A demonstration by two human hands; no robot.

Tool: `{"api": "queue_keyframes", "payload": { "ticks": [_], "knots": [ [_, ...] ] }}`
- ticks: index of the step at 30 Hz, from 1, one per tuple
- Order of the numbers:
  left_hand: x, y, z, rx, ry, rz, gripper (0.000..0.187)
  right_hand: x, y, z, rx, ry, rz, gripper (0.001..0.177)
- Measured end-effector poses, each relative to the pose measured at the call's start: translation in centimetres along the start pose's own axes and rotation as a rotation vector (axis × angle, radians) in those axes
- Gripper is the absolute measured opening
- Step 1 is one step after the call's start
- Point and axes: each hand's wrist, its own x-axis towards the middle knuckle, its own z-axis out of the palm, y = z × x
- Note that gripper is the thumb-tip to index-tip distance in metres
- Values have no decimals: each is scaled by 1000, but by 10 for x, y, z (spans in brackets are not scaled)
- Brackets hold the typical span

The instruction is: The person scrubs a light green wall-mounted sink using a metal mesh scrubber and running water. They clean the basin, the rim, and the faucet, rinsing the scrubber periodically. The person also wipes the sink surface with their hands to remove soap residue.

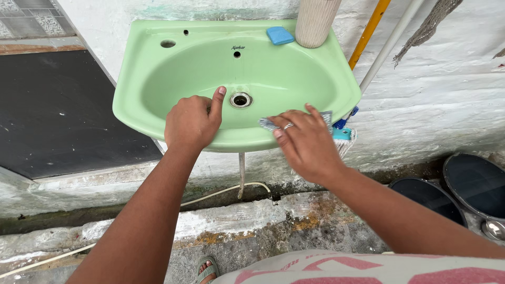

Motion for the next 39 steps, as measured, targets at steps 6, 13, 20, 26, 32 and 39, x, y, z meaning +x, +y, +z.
{"api": "queue_keyframes", "payload": {
  "ticks": [6,13,20,26,32,39],
  "knots": [
    [-1,0,-1,11,-19,-48,66,-2,-22,7,56,59,-90,62],
    [-1,0,1,-25,10,-68,42,-20,90,-35,77,129,129,56],
    [0,-2,4,-22,31,-75,37,-26,67,-26,136,163,210,46],
    [1,-1,5,-21,30,-77,36,-34,-14,-23,159,192,55,38],
    [4,-9,15,-123,130,-21,30,-10,-61,-38,297,-35,161,40],
    [23,-46,5,-351,392,268,38,78,-60,-23,1314,239,640,28]
  ]
}}
